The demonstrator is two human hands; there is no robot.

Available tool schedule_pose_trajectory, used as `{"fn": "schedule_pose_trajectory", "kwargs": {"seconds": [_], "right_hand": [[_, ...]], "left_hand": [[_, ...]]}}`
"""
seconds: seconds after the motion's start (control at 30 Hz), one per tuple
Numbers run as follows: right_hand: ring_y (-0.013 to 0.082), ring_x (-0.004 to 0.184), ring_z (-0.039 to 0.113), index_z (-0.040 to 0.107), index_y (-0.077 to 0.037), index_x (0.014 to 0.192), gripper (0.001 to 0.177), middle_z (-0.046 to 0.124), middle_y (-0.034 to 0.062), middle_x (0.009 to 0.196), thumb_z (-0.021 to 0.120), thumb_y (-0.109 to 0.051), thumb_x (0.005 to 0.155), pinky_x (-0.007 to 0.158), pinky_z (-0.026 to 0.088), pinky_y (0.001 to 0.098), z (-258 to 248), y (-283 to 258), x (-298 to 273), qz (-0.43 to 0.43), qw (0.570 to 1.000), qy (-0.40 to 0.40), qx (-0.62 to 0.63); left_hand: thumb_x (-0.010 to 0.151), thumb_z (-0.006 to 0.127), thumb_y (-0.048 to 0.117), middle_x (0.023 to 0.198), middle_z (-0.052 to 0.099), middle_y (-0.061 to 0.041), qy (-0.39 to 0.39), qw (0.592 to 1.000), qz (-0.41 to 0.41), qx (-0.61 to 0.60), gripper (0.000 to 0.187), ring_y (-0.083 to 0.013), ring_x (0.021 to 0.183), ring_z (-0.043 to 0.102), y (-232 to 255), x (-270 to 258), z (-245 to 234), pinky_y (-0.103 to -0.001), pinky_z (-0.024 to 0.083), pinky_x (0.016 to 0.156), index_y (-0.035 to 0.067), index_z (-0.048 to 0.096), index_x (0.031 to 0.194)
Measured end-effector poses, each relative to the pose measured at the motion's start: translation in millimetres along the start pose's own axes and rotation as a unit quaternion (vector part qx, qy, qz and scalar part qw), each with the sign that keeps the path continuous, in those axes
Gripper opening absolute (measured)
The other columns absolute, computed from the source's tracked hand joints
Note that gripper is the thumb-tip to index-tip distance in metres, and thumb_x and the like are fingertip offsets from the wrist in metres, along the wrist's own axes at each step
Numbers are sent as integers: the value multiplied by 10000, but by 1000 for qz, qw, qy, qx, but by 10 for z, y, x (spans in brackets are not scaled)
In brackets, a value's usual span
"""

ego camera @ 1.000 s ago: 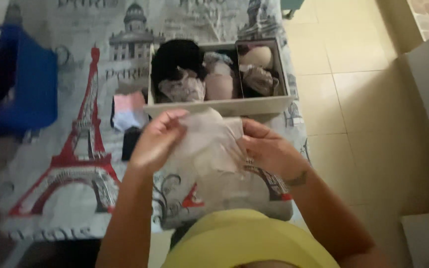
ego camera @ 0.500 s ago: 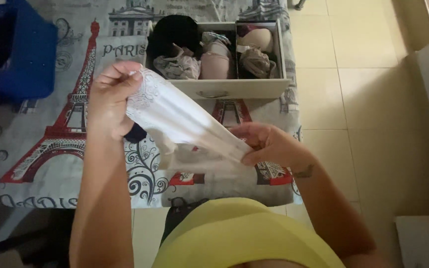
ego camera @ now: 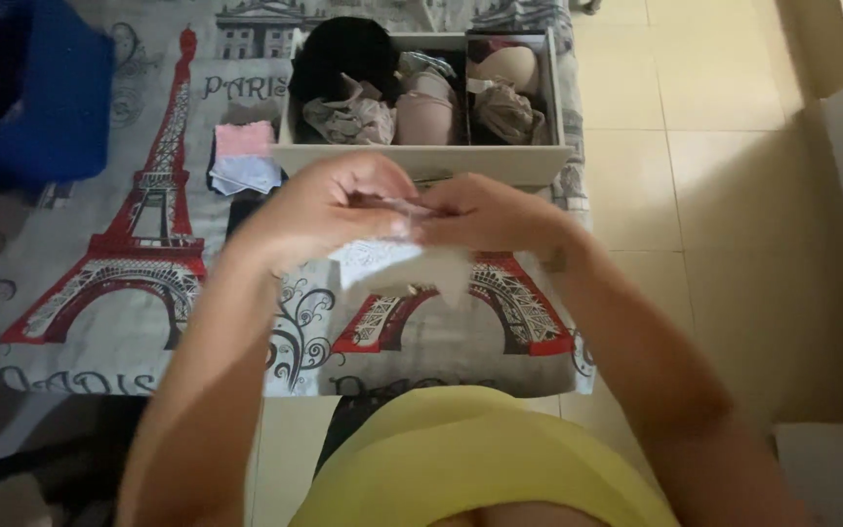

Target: The person removes underwear and socks from a divided drawer organizer on the bed, folds each item flat on the bedspread by hand, and places the folded items back into the organizer compartments.

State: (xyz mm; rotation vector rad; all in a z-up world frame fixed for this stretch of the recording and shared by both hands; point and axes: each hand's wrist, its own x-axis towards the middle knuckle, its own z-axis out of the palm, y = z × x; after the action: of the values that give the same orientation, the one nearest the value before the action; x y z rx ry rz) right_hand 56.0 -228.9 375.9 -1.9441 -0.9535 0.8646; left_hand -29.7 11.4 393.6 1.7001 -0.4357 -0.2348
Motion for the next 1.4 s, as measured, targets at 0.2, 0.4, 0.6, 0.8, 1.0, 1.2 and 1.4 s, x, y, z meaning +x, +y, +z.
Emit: {"fn": "schedule_pose_trajectory", "kwargs": {"seconds": [0.2,0.4,0.6,0.8,1.0,1.2,1.4], "right_hand": [[107,623,639,779,-126,923,305,693,-8,708,686,-416,906,524,544,294,-435,286,-169,1,990,38,-132],[152,587,571,746,-59,912,337,659,76,691,756,-395,929,511,469,355,-946,535,-420,60,961,128,-236],[141,662,602,803,-83,921,265,731,71,780,778,-347,920,592,500,349,-1094,571,-507,135,949,208,-195],[153,958,681,804,-171,1092,265,776,-7,1113,800,-339,887,890,538,353,-895,342,-382,-116,910,155,-367],[270,1363,514,829,-172,1022,153,695,10,1422,828,-313,963,1065,327,485,-950,380,-349,-139,779,318,-523],[262,1122,619,811,-94,969,92,758,65,1302,812,-186,955,969,402,482,-935,296,-375,-148,800,337,-474],[234,700,654,683,6,929,174,711,160,841,786,-134,919,640,531,376,-751,1115,-160,29,812,494,-308]], "left_hand": [[775,830,208,944,750,-37,-60,950,-235,195,362,-136,832,696,194,-389,-621,-305,561,729,107,729,1108],[762,833,250,831,772,-102,-33,984,-163,60,357,-184,736,699,-539,-1086,-1508,-340,554,641,-14,787,998],[1038,777,115,844,717,-113,154,896,196,-368,248,-196,725,695,-621,-1366,-1588,-335,560,706,-15,661,862],[1069,852,118,906,722,-124,265,937,176,-146,198,-176,764,695,-126,-1334,-1642,-320,536,662,14,701,996],[866,929,260,831,738,-70,224,732,69,640,231,-233,816,608,525,-1094,-1509,-432,421,909,89,810,965],[787,897,140,847,692,-78,241,684,57,686,208,-226,750,622,389,-947,-1345,-422,430,916,67,740,903],[1003,628,190,821,725,-15,651,756,69,21,115,-175,568,565,-687,-728,-1556,-330,413,448,109,710,996]]}}
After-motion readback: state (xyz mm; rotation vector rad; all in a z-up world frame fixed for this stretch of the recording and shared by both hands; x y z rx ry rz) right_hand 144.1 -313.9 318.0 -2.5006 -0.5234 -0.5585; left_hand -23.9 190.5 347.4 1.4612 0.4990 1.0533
